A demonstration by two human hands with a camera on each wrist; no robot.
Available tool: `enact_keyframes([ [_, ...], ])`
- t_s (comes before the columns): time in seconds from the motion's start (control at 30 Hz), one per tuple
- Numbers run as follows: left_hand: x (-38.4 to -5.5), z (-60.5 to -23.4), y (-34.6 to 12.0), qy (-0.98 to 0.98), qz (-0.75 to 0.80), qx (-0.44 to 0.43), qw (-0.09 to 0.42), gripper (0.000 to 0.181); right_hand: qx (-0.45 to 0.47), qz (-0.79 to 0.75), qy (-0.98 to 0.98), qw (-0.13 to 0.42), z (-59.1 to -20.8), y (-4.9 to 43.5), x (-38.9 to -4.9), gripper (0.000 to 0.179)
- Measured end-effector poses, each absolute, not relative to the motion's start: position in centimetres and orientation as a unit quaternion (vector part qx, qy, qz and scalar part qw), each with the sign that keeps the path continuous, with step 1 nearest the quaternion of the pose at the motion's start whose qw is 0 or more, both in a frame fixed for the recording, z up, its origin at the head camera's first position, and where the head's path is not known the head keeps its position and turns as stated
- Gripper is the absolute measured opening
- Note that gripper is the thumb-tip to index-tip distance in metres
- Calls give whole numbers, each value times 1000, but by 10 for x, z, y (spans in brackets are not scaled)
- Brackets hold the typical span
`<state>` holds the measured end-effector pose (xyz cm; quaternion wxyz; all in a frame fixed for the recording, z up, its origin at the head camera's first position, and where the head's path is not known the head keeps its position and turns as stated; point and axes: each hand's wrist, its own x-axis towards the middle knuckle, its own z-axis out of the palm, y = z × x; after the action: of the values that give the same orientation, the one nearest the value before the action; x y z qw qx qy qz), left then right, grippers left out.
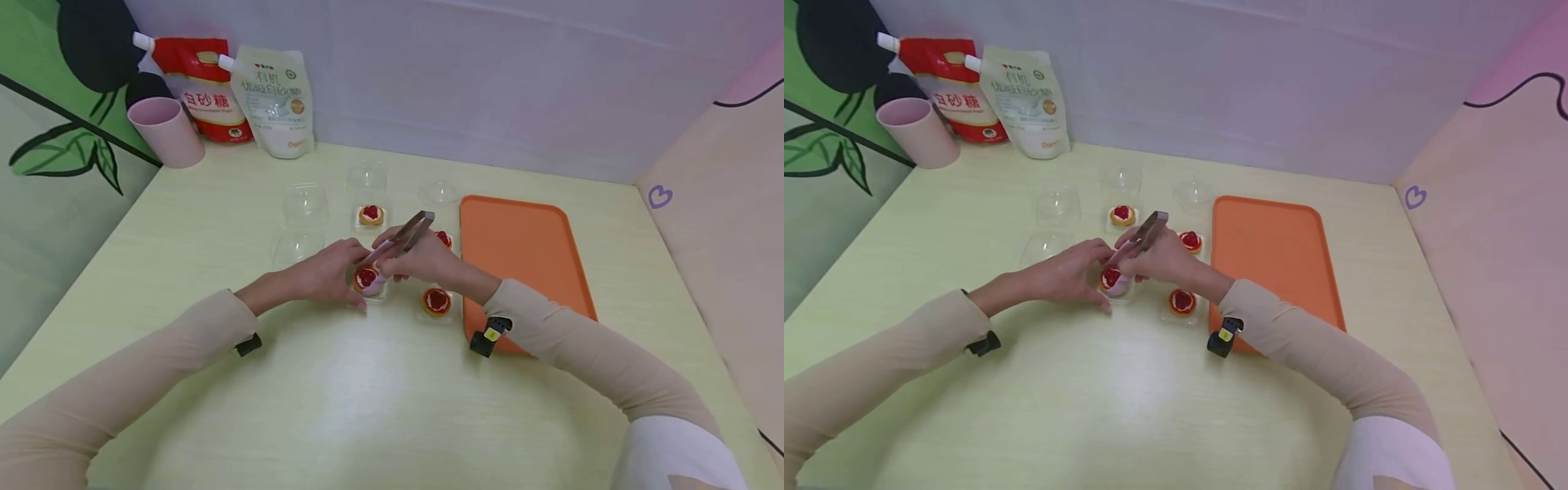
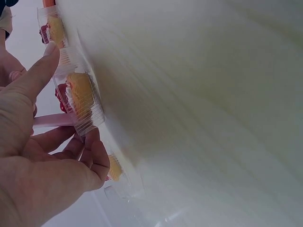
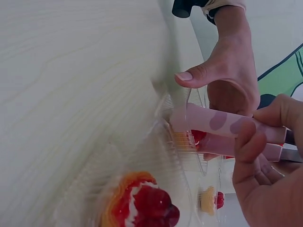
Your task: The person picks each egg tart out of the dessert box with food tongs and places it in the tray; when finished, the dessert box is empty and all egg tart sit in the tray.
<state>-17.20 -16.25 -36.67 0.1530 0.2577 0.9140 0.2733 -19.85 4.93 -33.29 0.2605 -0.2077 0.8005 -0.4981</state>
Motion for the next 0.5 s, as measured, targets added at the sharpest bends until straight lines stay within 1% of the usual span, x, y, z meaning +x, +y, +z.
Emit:
enact_keyframes([
  [0.3,-172,-365,-163,914,273,252,162,79,-250,-463,810,260,-331,51,-205,27],
  [0.5,-172,-366,-163,915,269,259,154,77,-243,-491,794,262,-337,55,-208,27],
])
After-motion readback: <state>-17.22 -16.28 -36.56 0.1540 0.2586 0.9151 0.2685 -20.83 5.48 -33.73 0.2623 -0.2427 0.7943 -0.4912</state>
